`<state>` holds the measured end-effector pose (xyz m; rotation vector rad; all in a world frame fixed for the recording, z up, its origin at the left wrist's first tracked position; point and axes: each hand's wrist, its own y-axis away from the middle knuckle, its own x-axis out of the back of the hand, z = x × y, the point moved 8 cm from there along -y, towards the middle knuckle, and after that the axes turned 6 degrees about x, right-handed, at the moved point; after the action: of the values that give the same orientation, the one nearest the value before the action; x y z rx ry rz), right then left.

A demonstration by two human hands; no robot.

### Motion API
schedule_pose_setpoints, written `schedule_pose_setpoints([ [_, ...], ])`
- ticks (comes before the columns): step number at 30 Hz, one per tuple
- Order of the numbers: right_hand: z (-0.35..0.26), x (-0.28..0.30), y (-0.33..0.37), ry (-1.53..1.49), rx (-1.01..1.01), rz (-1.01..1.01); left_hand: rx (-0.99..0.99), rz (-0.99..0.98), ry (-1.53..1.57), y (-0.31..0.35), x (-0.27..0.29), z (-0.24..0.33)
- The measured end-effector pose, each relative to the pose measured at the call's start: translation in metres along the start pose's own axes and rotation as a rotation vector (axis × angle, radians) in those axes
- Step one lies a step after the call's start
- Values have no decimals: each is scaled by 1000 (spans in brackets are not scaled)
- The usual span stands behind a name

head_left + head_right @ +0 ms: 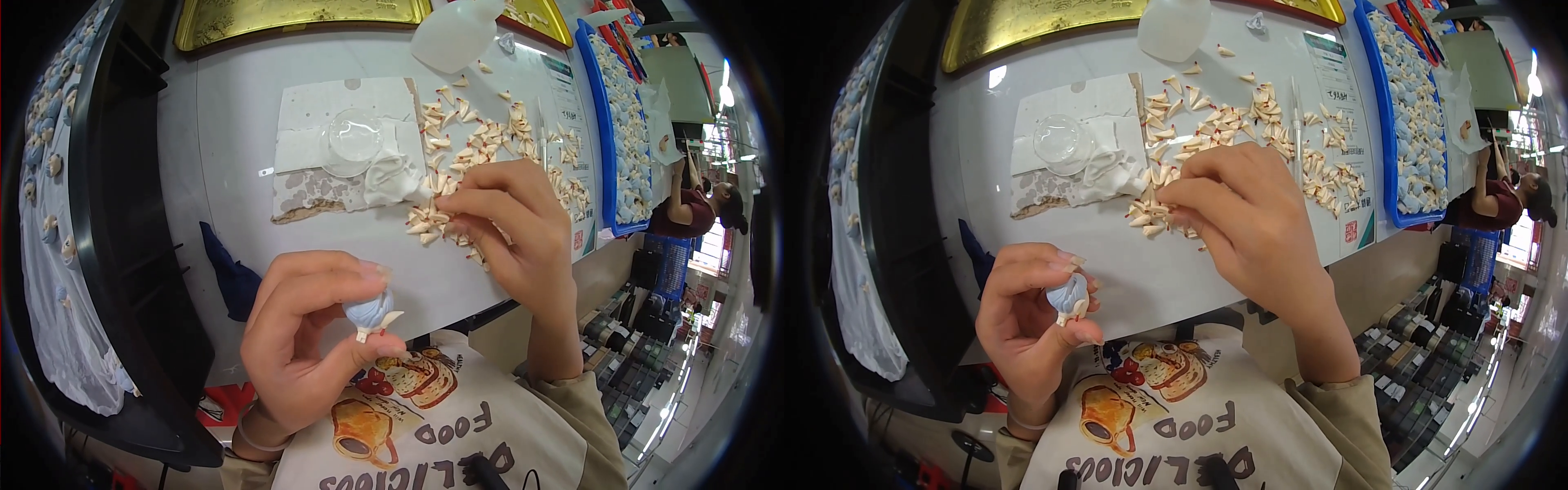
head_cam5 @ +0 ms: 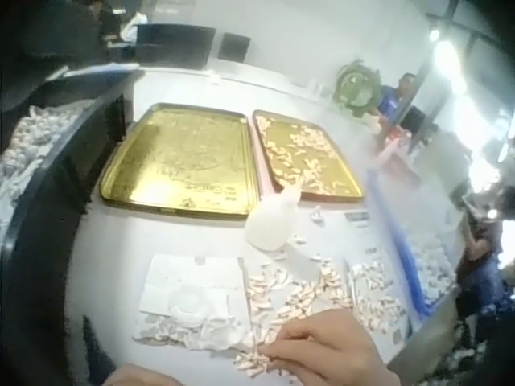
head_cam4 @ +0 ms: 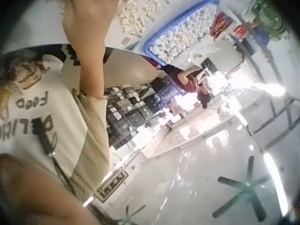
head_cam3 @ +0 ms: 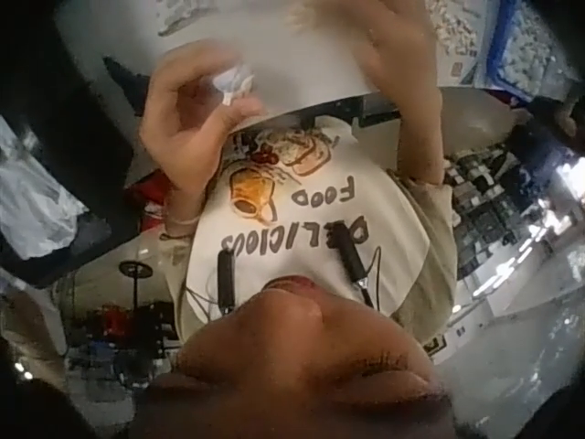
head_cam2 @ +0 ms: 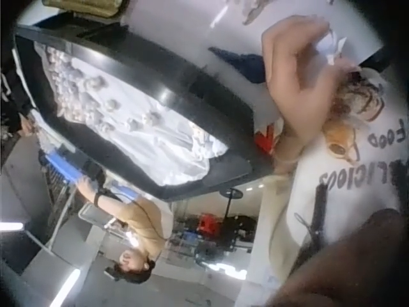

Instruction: The person glues small parts onto figurine heads at an assembly station using a glue bottle.

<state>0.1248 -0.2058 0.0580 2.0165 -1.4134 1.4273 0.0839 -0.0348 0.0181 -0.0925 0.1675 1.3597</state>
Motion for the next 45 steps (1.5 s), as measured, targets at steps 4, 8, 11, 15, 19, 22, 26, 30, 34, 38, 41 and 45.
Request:
schedule_pose_setpoints([
  [4, 0, 5, 1, 63, 40, 33, 5, 3, 8, 0, -1, -2],
  [8, 4, 10, 3, 78, 43, 71, 0, -4, 13, 1, -1, -2],
  [11, 6, 17, 4, 43, -3, 140, 5, -3, 14, 1, 0, -1],
  [15, 20, 29, 15, -286, -173, 321, 42, -67, 144, 2, -1, -2],
  [19, 35, 33, 26, -525, -315, 356, 34, -74, 134, 3, -2, -1],
  [22, 36, 35, 26, -493, -291, 340, 37, -71, 142, 3, -2, -1],
  [26, 33, 43, 24, -482, -219, 328, 39, -85, 143, 2, -3, 0],
  [30, 32, 50, 24, -553, -170, 333, 40, -80, 141, 2, -3, 1],
  [34, 36, 54, 26, -638, -232, 345, 28, -97, 153, 1, -3, -1],
  [38, 36, 57, 26, -675, -266, 350, 19, -96, 121, 0, -3, 2],
  [41, 38, 55, 24, -686, -292, 345, -28, -140, 28, 1, -7, 3],
  [45, 24, 50, -3, -557, -54, 265, 46, -89, 175, 5, -7, 2],
])
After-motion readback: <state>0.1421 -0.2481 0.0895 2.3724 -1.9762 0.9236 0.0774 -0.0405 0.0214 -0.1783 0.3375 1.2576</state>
